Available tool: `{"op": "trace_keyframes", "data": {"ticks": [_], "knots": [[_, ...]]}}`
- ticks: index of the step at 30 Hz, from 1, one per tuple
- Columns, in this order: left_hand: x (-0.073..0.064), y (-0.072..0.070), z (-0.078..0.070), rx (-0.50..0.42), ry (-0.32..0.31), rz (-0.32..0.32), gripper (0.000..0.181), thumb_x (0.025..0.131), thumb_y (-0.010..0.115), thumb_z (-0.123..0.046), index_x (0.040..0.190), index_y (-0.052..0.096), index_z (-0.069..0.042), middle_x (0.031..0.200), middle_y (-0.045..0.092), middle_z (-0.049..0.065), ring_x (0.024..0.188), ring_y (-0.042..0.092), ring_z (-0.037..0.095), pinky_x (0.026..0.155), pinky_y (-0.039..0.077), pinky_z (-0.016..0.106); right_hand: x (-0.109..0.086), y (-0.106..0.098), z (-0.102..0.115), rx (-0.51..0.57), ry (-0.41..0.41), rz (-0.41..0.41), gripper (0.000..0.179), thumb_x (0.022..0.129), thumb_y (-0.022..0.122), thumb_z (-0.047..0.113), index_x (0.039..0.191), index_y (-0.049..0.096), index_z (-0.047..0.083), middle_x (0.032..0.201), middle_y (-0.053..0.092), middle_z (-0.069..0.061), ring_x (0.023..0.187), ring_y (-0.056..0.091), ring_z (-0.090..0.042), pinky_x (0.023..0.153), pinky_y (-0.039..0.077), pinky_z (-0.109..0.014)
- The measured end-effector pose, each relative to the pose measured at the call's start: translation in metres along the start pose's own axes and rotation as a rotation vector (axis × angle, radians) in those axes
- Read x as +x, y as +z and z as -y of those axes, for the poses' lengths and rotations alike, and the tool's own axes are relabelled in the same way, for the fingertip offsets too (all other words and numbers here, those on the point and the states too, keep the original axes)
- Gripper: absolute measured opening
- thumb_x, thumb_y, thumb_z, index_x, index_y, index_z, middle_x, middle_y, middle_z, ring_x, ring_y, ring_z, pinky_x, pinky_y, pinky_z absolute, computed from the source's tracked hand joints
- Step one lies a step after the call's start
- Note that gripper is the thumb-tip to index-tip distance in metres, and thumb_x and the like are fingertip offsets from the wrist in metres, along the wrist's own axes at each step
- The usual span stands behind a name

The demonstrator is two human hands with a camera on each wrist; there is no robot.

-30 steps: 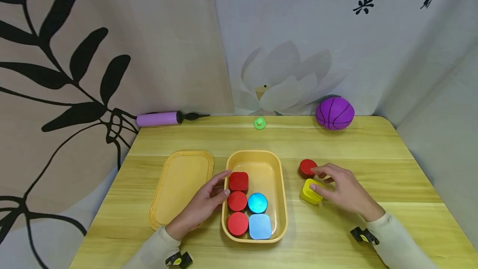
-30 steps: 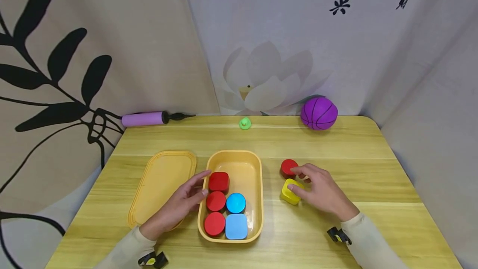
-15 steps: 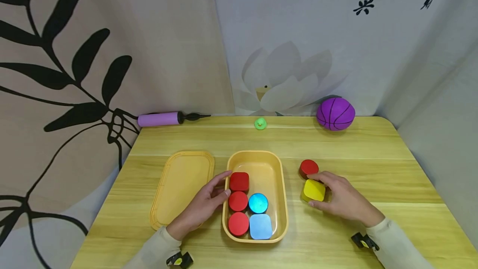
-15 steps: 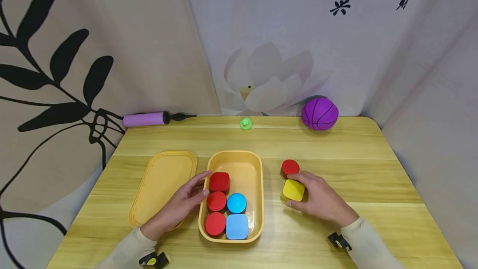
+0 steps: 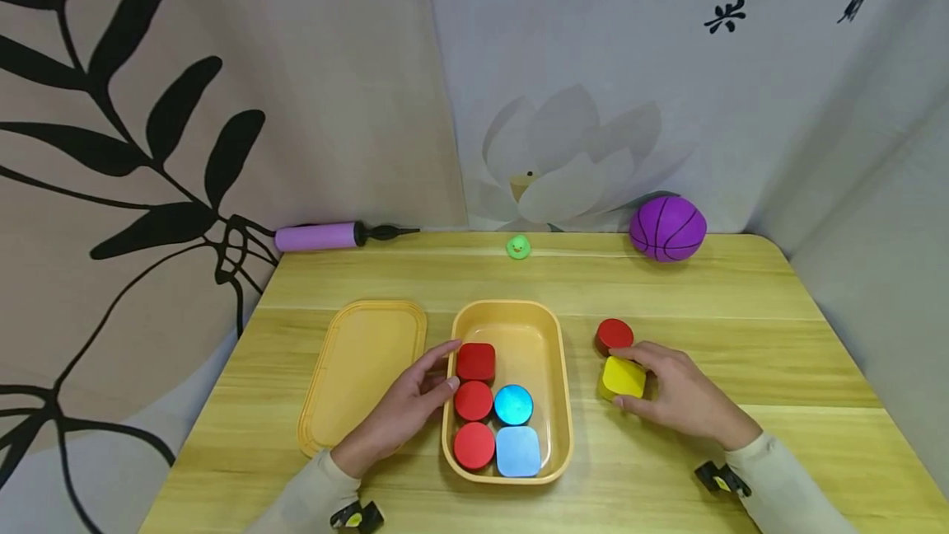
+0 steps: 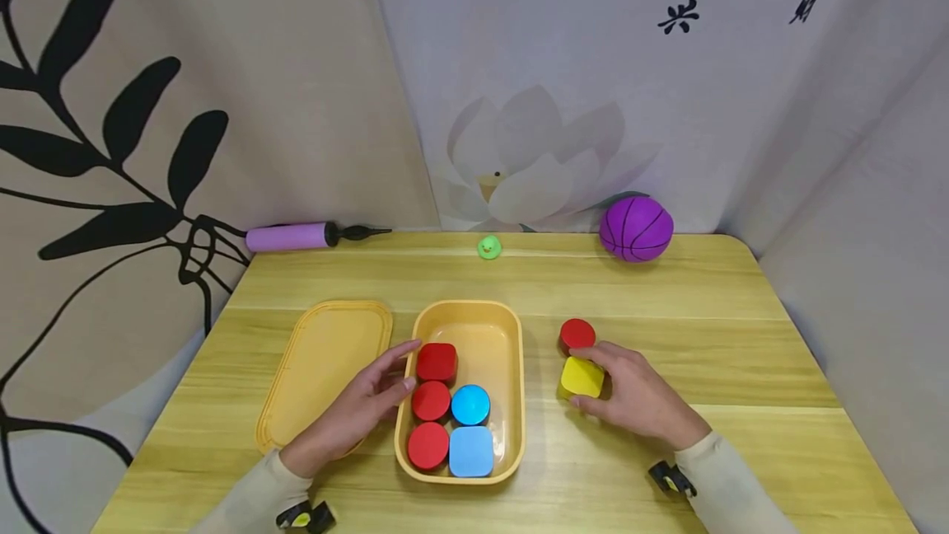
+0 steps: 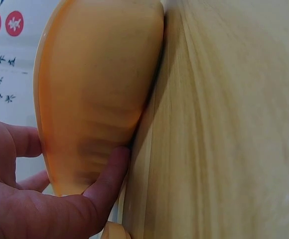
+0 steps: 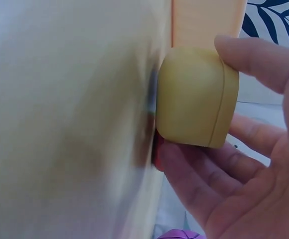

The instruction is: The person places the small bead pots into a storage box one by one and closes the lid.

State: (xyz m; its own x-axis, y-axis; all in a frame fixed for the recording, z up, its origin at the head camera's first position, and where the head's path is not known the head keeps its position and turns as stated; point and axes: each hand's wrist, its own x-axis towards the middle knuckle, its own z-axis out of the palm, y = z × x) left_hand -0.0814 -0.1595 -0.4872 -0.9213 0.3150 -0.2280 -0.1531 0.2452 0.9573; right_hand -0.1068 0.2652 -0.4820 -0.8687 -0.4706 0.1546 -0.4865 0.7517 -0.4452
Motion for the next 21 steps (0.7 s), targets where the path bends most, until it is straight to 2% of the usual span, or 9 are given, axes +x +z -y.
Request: {"op": "trace_keyframes", "data": {"ticks": [5,11,16,21], "knots": [[0.0,0.0,0.0,-0.001,0.0,0.002,0.058,0.109,0.061,-0.028,0.164,0.039,-0.028,0.158,0.049,0.013,0.135,0.057,0.031,0.102,0.054,0.036,0.002,-0.005,0.004,0.032,0.001,-0.009,0.071,0.08,0.094,0.039,0.14,0.067,0.013,0.121,0.072,0.006,0.097,0.062,-0.005,0.082,0.058,-0.028],[0.001,-0.001,0.001,-0.009,0.007,0.009,0.058,0.11,0.06,-0.028,0.164,0.039,-0.027,0.158,0.048,0.014,0.135,0.057,0.032,0.101,0.054,0.035,0.006,-0.014,0.012,0.054,0.016,-0.028,0.071,0.081,0.093,0.044,0.14,0.068,0.015,0.124,0.073,0.005,0.101,0.067,-0.01,0.086,0.061,-0.035],[0.001,-0.001,0.001,-0.015,0.007,0.011,0.058,0.11,0.06,-0.029,0.164,0.039,-0.027,0.158,0.048,0.014,0.137,0.057,0.032,0.102,0.054,0.036,0.015,-0.018,0.016,0.086,-0.031,-0.065,0.068,0.083,0.092,0.044,0.139,0.068,0.012,0.123,0.075,0.004,0.099,0.069,-0.01,0.085,0.062,-0.039],[0.001,-0.001,0.001,-0.019,-0.001,0.012,0.059,0.109,0.061,-0.029,0.164,0.039,-0.028,0.158,0.048,0.014,0.137,0.056,0.033,0.103,0.056,0.039,0.025,-0.02,0.02,0.103,-0.067,-0.088,0.064,0.085,0.09,0.042,0.138,0.069,0.012,0.127,0.074,0.003,0.098,0.066,-0.006,0.083,0.061,-0.036]]}}
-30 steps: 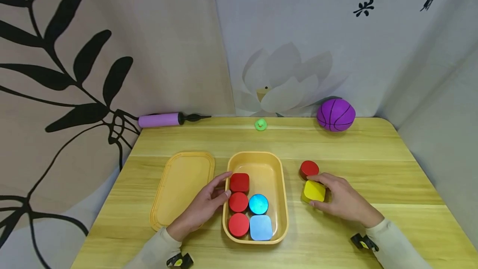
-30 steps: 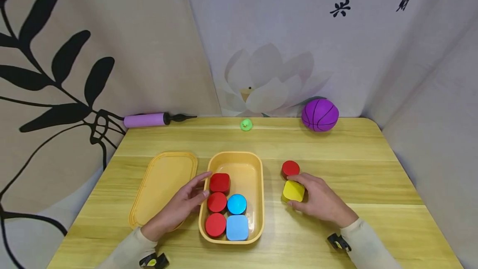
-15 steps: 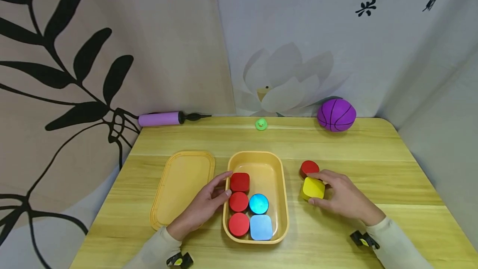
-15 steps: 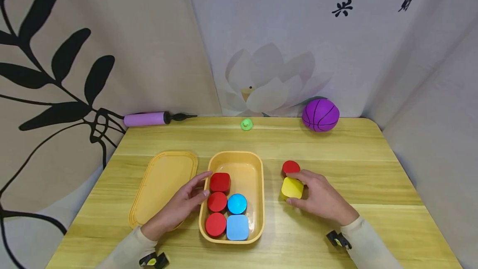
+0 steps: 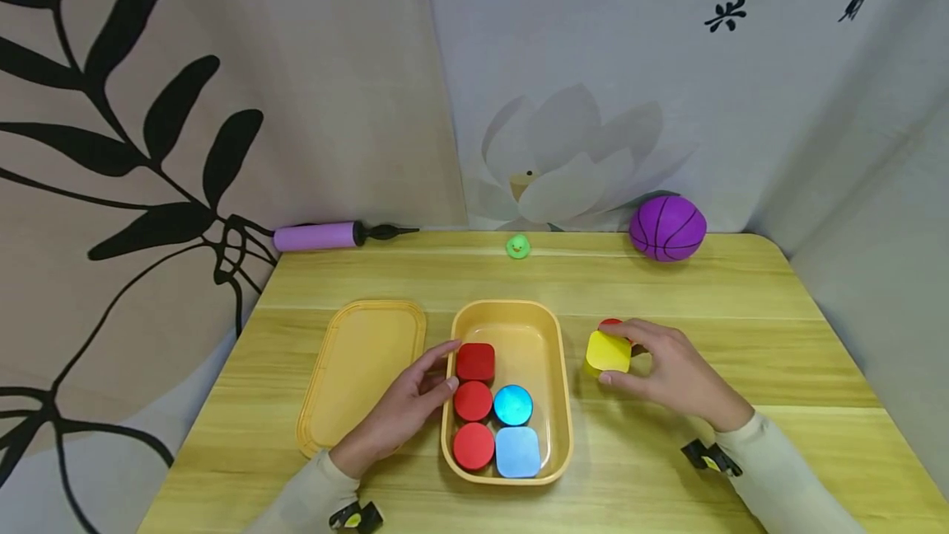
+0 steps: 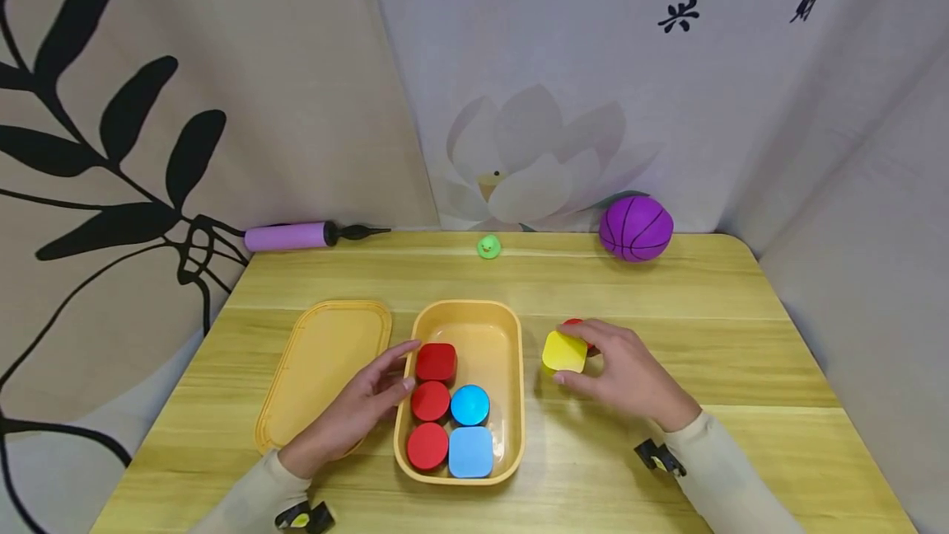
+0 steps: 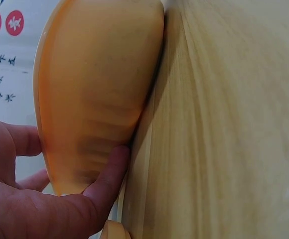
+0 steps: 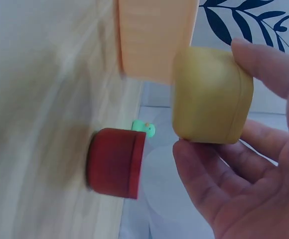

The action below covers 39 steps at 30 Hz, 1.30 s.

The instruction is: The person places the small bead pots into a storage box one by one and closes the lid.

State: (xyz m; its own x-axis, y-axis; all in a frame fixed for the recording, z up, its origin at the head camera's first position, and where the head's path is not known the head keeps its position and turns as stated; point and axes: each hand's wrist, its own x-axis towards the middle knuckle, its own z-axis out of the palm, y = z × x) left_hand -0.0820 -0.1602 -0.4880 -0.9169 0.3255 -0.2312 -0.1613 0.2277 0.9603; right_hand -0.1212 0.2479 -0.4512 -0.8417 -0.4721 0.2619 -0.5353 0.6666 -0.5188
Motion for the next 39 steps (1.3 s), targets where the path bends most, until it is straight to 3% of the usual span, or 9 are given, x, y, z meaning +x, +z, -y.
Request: {"op": "trace_keyframes", "data": {"ticks": [9,18,27,39], "knots": [[0.0,0.0,0.0,-0.017,-0.005,0.008,0.059,0.11,0.06,-0.029,0.164,0.038,-0.027,0.158,0.048,0.015,0.137,0.056,0.033,0.101,0.057,0.039,0.019,0.001,0.008,0.054,-0.055,-0.009,0.058,0.086,0.09,0.033,0.137,0.069,0.012,0.12,0.073,0.006,0.082,0.063,-0.007,0.073,0.057,-0.027],[0.0,0.0,-0.001,-0.028,-0.016,-0.001,0.057,0.109,0.061,-0.028,0.163,0.04,-0.031,0.158,0.048,0.015,0.137,0.056,0.033,0.098,0.058,0.039,0.039,0.009,0.02,0.044,-0.09,-0.015,0.058,0.088,0.088,0.038,0.137,0.07,0.014,0.127,0.072,0.005,0.109,0.068,-0.011,0.092,0.06,-0.043],[0.001,0.0,-0.001,-0.02,-0.011,-0.001,0.058,0.109,0.061,-0.028,0.163,0.04,-0.029,0.157,0.049,0.015,0.138,0.056,0.034,0.098,0.057,0.04,0.06,0.022,0.028,0.12,-0.133,-0.014,0.054,0.087,0.088,0.033,0.134,0.072,0.011,0.125,0.072,0.001,0.105,0.067,-0.013,0.078,0.062,-0.038],[0.001,-0.001,-0.001,-0.02,-0.011,0.0,0.057,0.109,0.06,-0.027,0.163,0.04,-0.03,0.157,0.048,0.015,0.136,0.056,0.033,0.097,0.057,0.039,0.078,0.045,0.041,0.15,-0.15,0.052,0.054,0.089,0.086,0.036,0.135,0.072,0.012,0.125,0.072,0.002,0.108,0.067,-0.013,0.085,0.061,-0.038]]}}
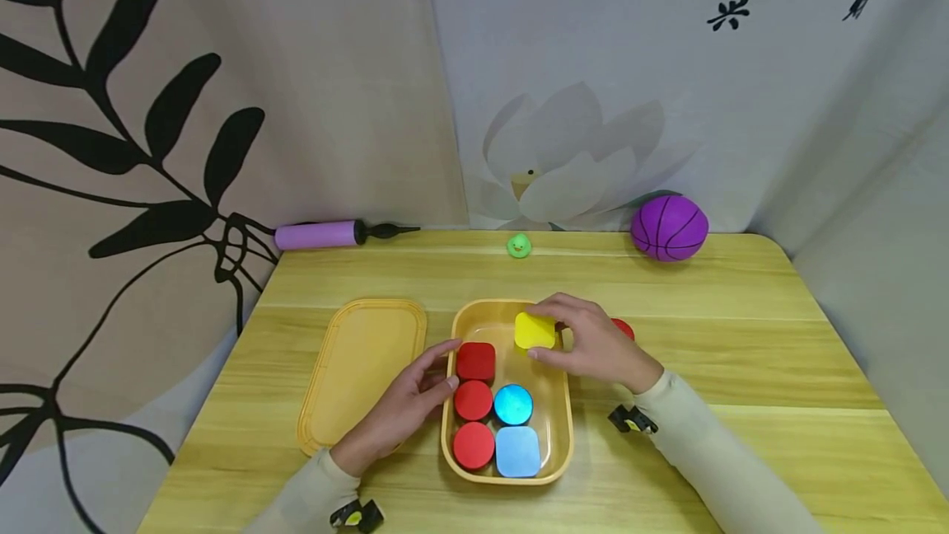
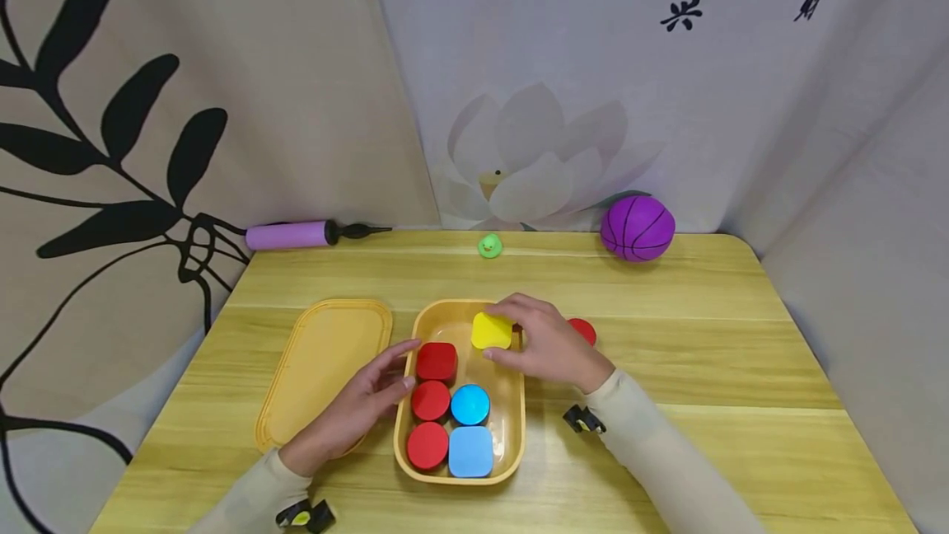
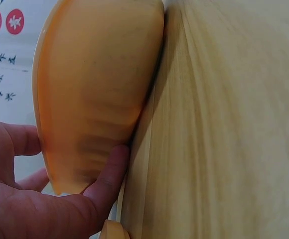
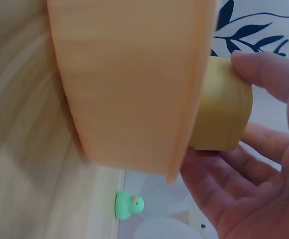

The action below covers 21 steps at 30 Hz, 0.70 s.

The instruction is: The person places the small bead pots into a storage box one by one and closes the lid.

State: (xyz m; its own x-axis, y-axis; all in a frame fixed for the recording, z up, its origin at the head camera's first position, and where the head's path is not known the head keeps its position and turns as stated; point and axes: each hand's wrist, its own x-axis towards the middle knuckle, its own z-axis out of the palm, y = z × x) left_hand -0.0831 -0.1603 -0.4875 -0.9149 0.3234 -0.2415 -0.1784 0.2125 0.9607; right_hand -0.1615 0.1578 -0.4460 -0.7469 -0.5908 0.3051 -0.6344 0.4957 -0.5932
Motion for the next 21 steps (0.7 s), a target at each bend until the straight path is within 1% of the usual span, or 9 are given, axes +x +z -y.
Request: {"op": "trace_keyframes", "data": {"ticks": [3,9,11,15,21], "knots": [[0.0,0.0,0.0,-0.002,0.0,0.0,0.058,0.109,0.061,-0.028,0.163,0.04,-0.029,0.158,0.048,0.015,0.137,0.056,0.034,0.098,0.058,0.04,0.003,0.006,0.004,-0.017,-0.01,0.031,0.054,0.09,0.085,0.035,0.136,0.07,0.012,0.126,0.072,0.002,0.109,0.067,-0.014,0.09,0.06,-0.039],[0.0,0.001,0.0,0.009,-0.001,-0.003,0.058,0.109,0.06,-0.028,0.163,0.04,-0.029,0.157,0.049,0.015,0.136,0.056,0.033,0.098,0.057,0.04,0.005,0.019,0.009,-0.079,-0.008,0.106,0.054,0.091,0.084,0.038,0.136,0.07,0.013,0.133,0.071,0.0,0.124,0.067,-0.021,0.105,0.056,-0.045],[0.0,0.001,0.0,0.009,-0.002,-0.001,0.057,0.11,0.06,-0.027,0.163,0.04,-0.029,0.157,0.049,0.015,0.135,0.056,0.033,0.098,0.058,0.04,0.006,0.023,0.01,-0.096,-0.001,0.125,0.053,0.091,0.083,0.039,0.135,0.07,0.014,0.134,0.07,0.0,0.125,0.067,-0.022,0.107,0.056,-0.045],[0.0,0.001,0.0,0.0,-0.005,0.0,0.057,0.11,0.06,-0.027,0.163,0.04,-0.029,0.157,0.049,0.014,0.136,0.056,0.033,0.098,0.058,0.04,0.005,0.03,0.011,-0.115,0.013,0.154,0.052,0.091,0.083,0.042,0.133,0.071,0.015,0.131,0.071,0.001,0.121,0.067,-0.02,0.105,0.056,-0.045],[0.0,0.001,0.0,-0.004,-0.007,-0.001,0.057,0.109,0.06,-0.028,0.163,0.04,-0.03,0.157,0.049,0.014,0.136,0.057,0.033,0.1,0.058,0.041,0.003,0.036,0.012,-0.133,0.049,0.196,0.051,0.09,0.083,0.045,0.13,0.073,0.015,0.128,0.074,0.001,0.122,0.062,-0.021,0.109,0.05,-0.05]]}}
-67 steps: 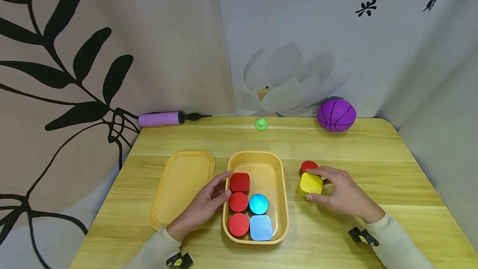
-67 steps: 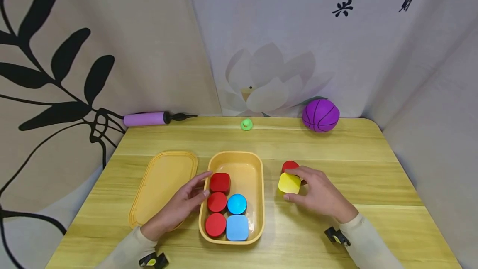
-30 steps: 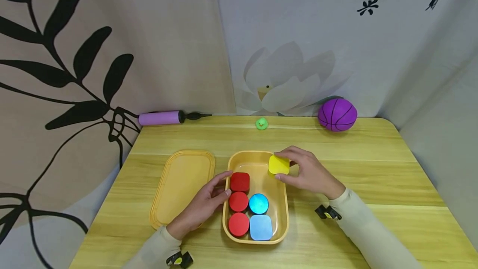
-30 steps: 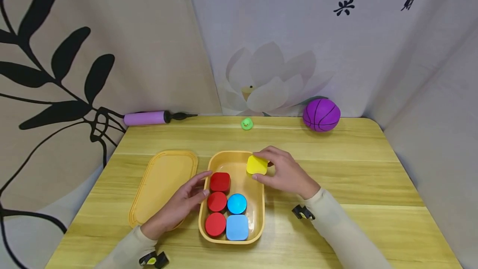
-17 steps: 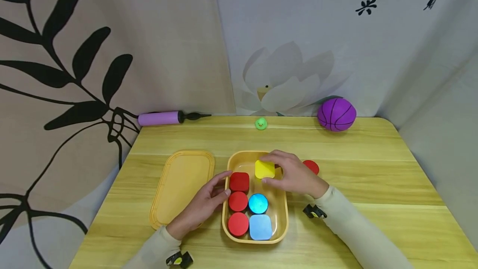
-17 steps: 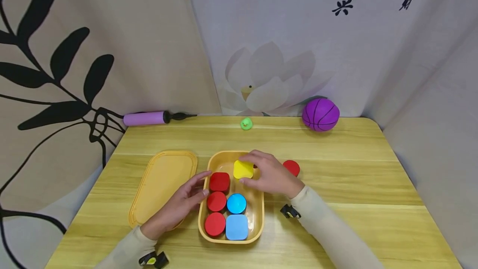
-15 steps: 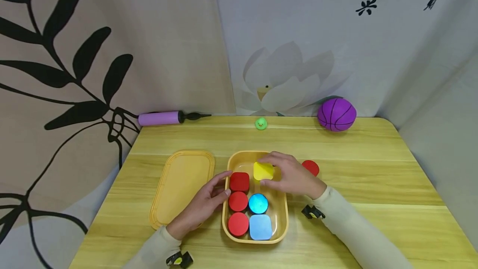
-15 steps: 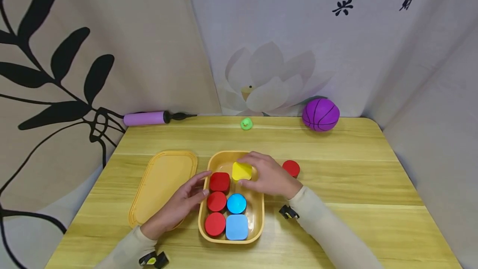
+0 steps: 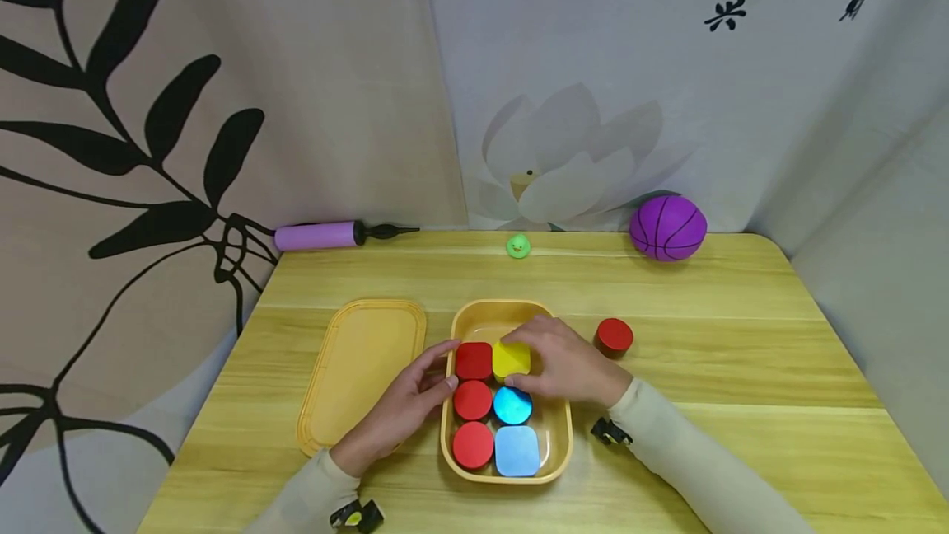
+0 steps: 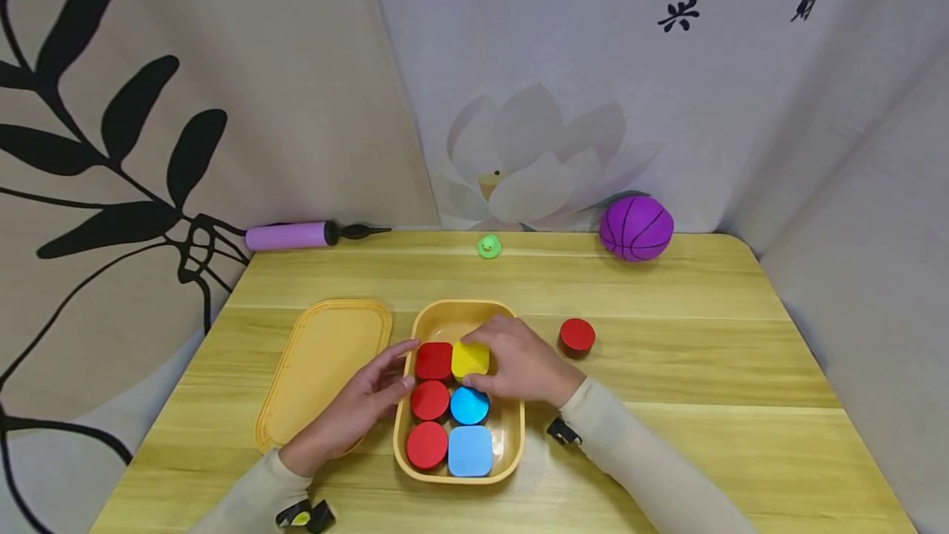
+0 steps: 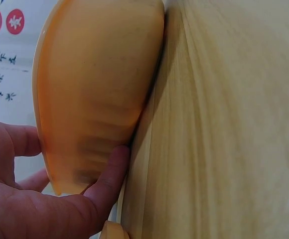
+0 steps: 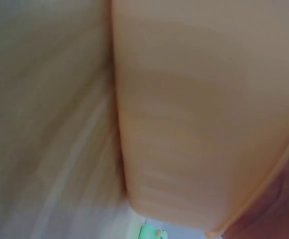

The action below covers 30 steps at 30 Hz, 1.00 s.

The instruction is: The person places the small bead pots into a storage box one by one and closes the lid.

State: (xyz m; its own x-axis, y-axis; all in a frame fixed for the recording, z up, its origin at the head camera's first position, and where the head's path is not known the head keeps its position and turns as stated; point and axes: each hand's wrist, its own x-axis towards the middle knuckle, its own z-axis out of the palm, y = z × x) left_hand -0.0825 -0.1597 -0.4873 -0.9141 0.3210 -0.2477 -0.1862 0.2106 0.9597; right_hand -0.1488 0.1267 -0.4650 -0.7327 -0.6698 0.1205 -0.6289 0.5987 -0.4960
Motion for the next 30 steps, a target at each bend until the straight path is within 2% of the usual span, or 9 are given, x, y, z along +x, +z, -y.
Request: {"op": "trace_keyframes", "data": {"ticks": [8,17,25,30], "knots": [[-0.001,0.0,0.002,-0.005,0.01,0.007,0.058,0.109,0.061,-0.028,0.163,0.039,-0.027,0.158,0.049,0.015,0.137,0.056,0.033,0.102,0.057,0.041,0.0,0.002,0.002,-0.073,0.003,0.07,0.052,0.092,0.079,0.049,0.133,0.073,0.016,0.132,0.074,-0.001,0.129,0.062,-0.025,0.116,0.042,-0.056],[0.001,-0.001,0.002,0.005,0.009,0.008,0.058,0.109,0.06,-0.029,0.163,0.039,-0.029,0.158,0.049,0.015,0.134,0.057,0.032,0.099,0.058,0.04,0.001,0.001,0.003,-0.107,-0.002,0.055,0.05,0.093,0.079,0.047,0.131,0.073,0.015,0.129,0.075,-0.001,0.126,0.064,-0.025,0.113,0.045,-0.054],[0.0,0.0,0.001,0.002,0.002,0.007,0.056,0.109,0.061,-0.029,0.162,0.041,-0.031,0.158,0.049,0.015,0.134,0.057,0.032,0.099,0.058,0.04,-0.002,-0.01,0.004,-0.073,-0.014,-0.024,0.047,0.093,0.08,0.043,0.13,0.074,0.015,0.129,0.074,0.001,0.123,0.065,-0.023,0.109,0.051,-0.051],[0.0,-0.001,0.001,0.01,0.003,0.002,0.057,0.109,0.061,-0.029,0.162,0.041,-0.031,0.158,0.049,0.014,0.134,0.056,0.032,0.099,0.058,0.04,-0.005,-0.019,-0.001,-0.032,-0.028,-0.103,0.044,0.094,0.081,0.037,0.129,0.073,0.012,0.124,0.075,-0.001,0.109,0.069,-0.022,0.096,0.058,-0.044]]}}
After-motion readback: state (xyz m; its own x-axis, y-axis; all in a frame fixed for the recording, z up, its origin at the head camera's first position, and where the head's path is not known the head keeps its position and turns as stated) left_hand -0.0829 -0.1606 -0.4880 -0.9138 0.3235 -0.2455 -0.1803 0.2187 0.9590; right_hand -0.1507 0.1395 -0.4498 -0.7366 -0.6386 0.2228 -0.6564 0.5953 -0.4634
